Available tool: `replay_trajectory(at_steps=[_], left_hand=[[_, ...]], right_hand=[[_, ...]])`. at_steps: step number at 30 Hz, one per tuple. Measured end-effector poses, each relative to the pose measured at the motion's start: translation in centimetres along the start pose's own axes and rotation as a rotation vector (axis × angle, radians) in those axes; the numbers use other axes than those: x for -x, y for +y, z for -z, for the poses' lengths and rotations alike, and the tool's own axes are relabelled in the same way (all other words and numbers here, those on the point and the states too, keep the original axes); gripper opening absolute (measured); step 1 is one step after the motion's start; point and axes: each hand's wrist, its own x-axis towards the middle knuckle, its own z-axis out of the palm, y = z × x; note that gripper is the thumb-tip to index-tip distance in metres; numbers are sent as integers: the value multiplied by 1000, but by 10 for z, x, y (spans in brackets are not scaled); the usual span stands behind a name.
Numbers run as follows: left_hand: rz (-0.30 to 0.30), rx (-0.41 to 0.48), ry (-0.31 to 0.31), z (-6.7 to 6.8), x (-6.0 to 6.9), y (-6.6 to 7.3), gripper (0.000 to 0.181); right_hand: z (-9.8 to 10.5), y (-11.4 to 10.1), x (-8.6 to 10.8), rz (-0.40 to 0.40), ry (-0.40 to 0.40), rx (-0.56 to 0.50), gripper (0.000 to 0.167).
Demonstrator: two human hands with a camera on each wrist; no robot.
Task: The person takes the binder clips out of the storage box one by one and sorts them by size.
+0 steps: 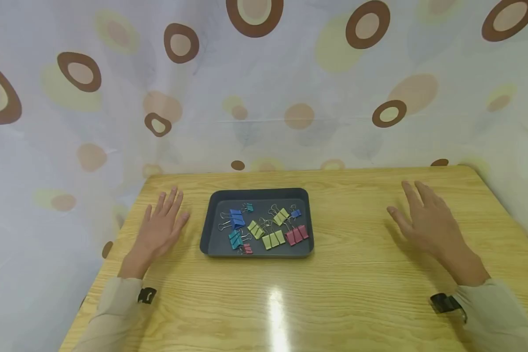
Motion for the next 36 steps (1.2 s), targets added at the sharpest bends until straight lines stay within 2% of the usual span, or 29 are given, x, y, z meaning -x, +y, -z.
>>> replay_trajectory(at_steps=[3,9,13,16,23,29,36], left_hand=[[-21,12,0,-3,5,7,70],[-58,33,-6,-8,16,21,70],[-87,30,-13,-13,24,30,71],[-101,20,-28,-18,30,36,72],[-118,4,-27,-26,37,52,75],[-119,-12,-29,-32,38,59,79],[-122,-12,-29,-35,40,65,79]], right_hand=[[-2,-19,-2,38,26,-102,75],[-10,-61,-7,134,62,-370,69],[-19,-86,-11,177,81,-457,65],[-31,-103,-15,203,62,-498,61],[-58,-127,-21,257,28,-519,59],[-69,-144,-27,310,-36,-521,58],[-78,-157,-37,379,-93,-414,55]])
